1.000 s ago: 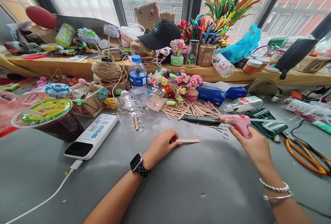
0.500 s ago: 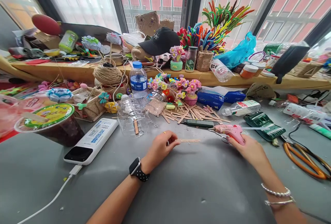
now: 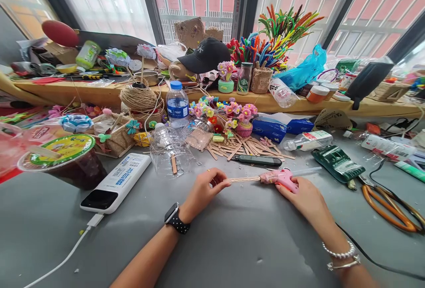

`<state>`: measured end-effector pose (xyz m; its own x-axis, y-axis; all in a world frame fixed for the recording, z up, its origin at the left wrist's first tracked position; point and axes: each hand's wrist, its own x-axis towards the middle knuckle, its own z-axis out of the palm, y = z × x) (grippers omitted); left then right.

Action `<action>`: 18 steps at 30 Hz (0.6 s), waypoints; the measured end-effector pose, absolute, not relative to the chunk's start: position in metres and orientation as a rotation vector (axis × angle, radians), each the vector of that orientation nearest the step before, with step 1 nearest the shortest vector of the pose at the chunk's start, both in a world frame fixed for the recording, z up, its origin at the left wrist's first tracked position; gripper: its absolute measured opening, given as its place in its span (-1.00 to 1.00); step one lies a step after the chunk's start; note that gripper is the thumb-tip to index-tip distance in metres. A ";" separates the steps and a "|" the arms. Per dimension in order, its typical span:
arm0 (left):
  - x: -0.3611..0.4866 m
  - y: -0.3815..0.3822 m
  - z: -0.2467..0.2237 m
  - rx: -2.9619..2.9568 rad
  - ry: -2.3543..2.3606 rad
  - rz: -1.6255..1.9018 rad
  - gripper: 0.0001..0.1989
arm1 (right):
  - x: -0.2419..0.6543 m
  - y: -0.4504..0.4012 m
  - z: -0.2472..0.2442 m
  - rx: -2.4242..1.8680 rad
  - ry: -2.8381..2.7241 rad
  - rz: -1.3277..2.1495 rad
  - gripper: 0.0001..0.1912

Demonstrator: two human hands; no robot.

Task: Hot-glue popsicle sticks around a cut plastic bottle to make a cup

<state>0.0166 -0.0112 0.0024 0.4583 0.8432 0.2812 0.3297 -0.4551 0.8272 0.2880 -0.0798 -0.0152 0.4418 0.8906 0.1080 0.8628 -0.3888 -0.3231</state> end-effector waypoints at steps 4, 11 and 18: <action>0.016 -0.011 0.003 1.897 0.956 0.887 -0.79 | 0.288 -0.080 -0.024 -2.357 -1.513 0.026 -0.53; 0.016 -0.010 0.008 1.629 0.881 0.852 -0.78 | 0.291 -0.081 -0.018 -2.235 -1.479 -0.135 -0.34; 0.017 -0.011 0.010 1.426 0.815 0.802 -0.76 | 0.275 -0.083 0.002 -1.911 -1.475 0.120 -0.57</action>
<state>0.0167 -0.0106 0.0097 0.5092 0.8607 -0.0018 0.0121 -0.0051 0.9999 0.2752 -0.0828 0.0023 0.3445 0.8765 0.3362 0.8108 -0.0973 -0.5771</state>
